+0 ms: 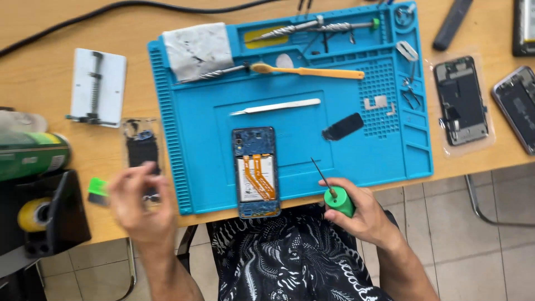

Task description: Removing old adhesive from the internal frame of a disassembled smartphone using a motorized scraping tool.

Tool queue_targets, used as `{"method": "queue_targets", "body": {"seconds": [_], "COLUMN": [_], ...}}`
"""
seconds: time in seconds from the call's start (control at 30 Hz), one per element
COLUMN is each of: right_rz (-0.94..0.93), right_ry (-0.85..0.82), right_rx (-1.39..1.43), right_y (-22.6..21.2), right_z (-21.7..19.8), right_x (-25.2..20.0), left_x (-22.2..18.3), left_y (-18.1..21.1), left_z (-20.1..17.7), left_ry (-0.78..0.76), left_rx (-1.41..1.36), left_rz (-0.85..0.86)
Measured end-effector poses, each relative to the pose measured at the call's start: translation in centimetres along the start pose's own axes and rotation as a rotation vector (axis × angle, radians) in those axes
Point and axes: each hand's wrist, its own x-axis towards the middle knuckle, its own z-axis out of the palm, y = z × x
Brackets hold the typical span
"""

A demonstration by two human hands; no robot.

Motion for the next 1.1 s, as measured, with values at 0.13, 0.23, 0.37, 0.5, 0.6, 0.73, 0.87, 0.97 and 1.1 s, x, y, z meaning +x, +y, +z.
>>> {"method": "queue_targets", "body": {"seconds": [0.13, 0.23, 0.37, 0.5, 0.6, 0.73, 0.87, 0.97, 1.1], "right_rz": [-0.083, -0.134, 0.078, -0.029, -0.325, -0.448, -0.483, -0.500, -0.484], "right_ry": [-0.067, -0.264, -0.404, -0.322, -0.185, -0.051, -0.033, -0.026, -0.075], "right_rx": [-0.110, -0.045, -0.016, -0.177, -0.295, -0.490, -0.564, -0.579, -0.548], "right_y": [-2.6, -4.4, -6.2, -6.0, -6.6, -8.1, -8.6, -9.0, -8.7], "right_z": [0.8, 2.1, 2.3, 3.0, 3.1, 2.4, 2.3, 2.4, 2.1], "right_x": [1.4, 2.4, 3.3, 2.1, 1.7, 0.8, 0.2, 0.0, -0.5], "left_x": [-0.4, -0.3, -0.5, -1.4, -1.7, -1.9, -2.1, -2.6, -2.9], "left_y": [5.2, 8.5, 9.1, 9.2, 9.7, 10.9, 11.4, 11.4, 11.4], "left_z": [0.9, 2.0, 2.6, 1.6, 0.7, -0.8, -0.8, -0.8, -0.8], "left_ry": [-0.196, -0.317, -0.354, -0.281, -0.134, -0.165, -0.082, -0.061, -0.067], "left_rx": [-0.366, -0.763, -1.068, -1.256, -1.203, -1.077, -1.008, -0.994, -0.965], "left_rz": [-0.042, -0.025, -0.066, -0.370, -0.349, -0.396, -0.353, -0.348, -0.367]}}
